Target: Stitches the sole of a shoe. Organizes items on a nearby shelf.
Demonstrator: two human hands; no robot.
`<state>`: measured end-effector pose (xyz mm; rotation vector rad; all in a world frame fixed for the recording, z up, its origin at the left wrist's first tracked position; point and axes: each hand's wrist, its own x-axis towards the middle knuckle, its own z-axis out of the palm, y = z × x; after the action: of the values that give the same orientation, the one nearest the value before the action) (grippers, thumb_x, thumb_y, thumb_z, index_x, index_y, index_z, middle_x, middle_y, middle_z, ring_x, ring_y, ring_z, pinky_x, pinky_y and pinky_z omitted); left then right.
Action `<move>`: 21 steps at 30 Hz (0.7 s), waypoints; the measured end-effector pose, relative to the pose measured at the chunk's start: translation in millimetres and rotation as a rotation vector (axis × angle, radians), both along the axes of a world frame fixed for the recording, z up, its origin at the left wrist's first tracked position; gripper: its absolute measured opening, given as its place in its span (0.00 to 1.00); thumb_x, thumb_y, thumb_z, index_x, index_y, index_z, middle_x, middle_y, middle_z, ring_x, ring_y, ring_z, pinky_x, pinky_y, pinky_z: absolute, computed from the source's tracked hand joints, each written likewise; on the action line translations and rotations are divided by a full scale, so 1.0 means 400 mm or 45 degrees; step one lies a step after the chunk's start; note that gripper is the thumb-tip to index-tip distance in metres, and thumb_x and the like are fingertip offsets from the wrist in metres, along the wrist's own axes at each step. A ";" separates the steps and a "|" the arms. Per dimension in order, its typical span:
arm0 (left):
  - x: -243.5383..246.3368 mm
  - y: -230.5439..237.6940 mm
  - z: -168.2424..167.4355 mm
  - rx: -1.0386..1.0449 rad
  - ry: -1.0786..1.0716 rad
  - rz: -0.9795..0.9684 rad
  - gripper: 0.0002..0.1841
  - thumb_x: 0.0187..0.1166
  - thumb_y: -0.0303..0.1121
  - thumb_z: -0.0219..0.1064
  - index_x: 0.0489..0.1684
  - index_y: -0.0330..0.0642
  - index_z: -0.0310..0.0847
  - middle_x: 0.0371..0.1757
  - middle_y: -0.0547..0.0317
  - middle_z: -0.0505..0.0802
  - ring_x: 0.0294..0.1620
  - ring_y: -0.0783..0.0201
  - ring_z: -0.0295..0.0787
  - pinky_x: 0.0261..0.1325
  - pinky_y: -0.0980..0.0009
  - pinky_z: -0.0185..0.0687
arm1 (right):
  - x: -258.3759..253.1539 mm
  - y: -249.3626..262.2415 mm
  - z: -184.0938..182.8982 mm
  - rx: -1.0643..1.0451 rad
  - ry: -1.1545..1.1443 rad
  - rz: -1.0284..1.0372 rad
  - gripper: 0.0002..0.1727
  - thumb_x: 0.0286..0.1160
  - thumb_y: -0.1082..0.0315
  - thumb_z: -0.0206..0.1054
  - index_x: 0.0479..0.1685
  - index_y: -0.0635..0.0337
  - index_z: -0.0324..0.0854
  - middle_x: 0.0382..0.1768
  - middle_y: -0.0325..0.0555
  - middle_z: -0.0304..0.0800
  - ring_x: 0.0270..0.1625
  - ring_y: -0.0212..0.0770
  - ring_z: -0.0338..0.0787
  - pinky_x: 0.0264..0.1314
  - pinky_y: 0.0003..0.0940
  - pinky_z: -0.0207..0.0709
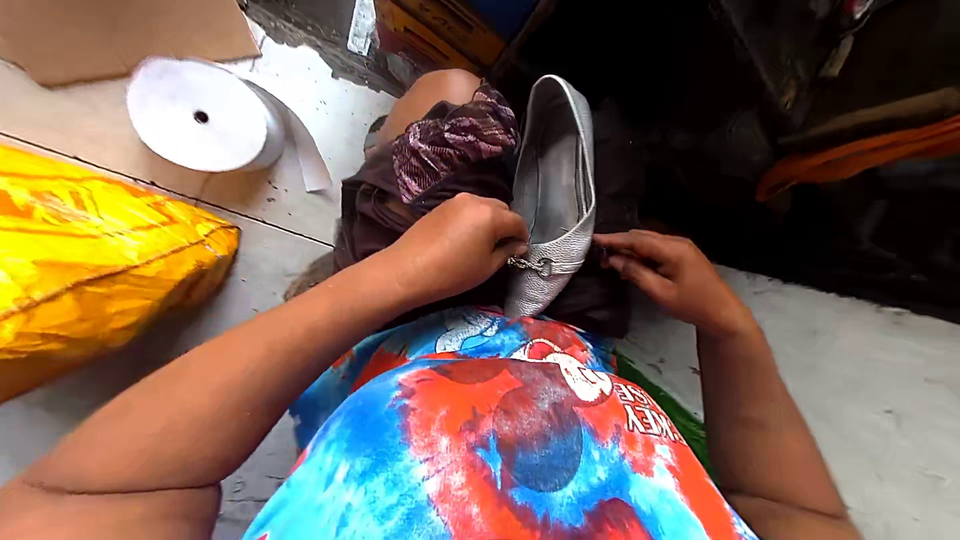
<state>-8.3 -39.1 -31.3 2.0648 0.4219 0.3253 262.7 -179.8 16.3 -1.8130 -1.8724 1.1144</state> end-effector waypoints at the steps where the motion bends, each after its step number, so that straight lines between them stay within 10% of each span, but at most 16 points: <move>1: -0.007 -0.001 0.001 0.017 -0.007 0.000 0.06 0.77 0.28 0.69 0.38 0.40 0.94 0.34 0.53 0.92 0.37 0.59 0.91 0.44 0.61 0.86 | 0.010 -0.014 -0.006 -0.025 0.029 -0.052 0.17 0.82 0.70 0.61 0.63 0.65 0.87 0.49 0.45 0.93 0.43 0.26 0.89 0.50 0.23 0.85; 9: -0.005 0.010 0.044 -0.813 -0.559 -0.425 0.11 0.84 0.34 0.61 0.38 0.40 0.88 0.52 0.64 0.90 0.50 0.79 0.87 0.47 0.83 0.86 | 0.053 -0.084 -0.043 -0.098 0.334 -0.293 0.10 0.83 0.63 0.66 0.54 0.48 0.90 0.50 0.23 0.90 0.52 0.16 0.86 0.58 0.18 0.81; 11: 0.023 0.005 0.055 -1.018 -0.666 -0.392 0.10 0.86 0.30 0.59 0.39 0.37 0.85 0.40 0.64 0.91 0.37 0.80 0.88 0.37 0.84 0.86 | 0.050 -0.090 -0.044 -0.105 0.407 -0.309 0.10 0.84 0.59 0.66 0.55 0.39 0.90 0.53 0.16 0.91 0.55 0.15 0.86 0.60 0.17 0.81; 16: 0.102 -0.015 0.015 -0.093 -0.389 0.022 0.06 0.75 0.27 0.67 0.38 0.41 0.92 0.31 0.57 0.86 0.31 0.62 0.86 0.31 0.67 0.81 | 0.026 -0.095 -0.039 -0.038 0.474 -0.342 0.12 0.82 0.63 0.69 0.56 0.34 0.91 0.56 0.16 0.91 0.61 0.18 0.86 0.66 0.18 0.80; 21: 0.109 -0.035 0.016 0.055 -0.365 -0.101 0.08 0.73 0.25 0.66 0.40 0.40 0.92 0.29 0.55 0.85 0.26 0.59 0.85 0.22 0.66 0.78 | 0.008 -0.088 -0.009 0.040 0.418 -0.356 0.13 0.83 0.62 0.68 0.55 0.29 0.91 0.60 0.10 0.89 0.66 0.13 0.82 0.73 0.17 0.74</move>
<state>35.5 -52.9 -24.8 2.0316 0.1599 0.5771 266.0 -215.2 12.6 -1.6882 -1.3959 1.1859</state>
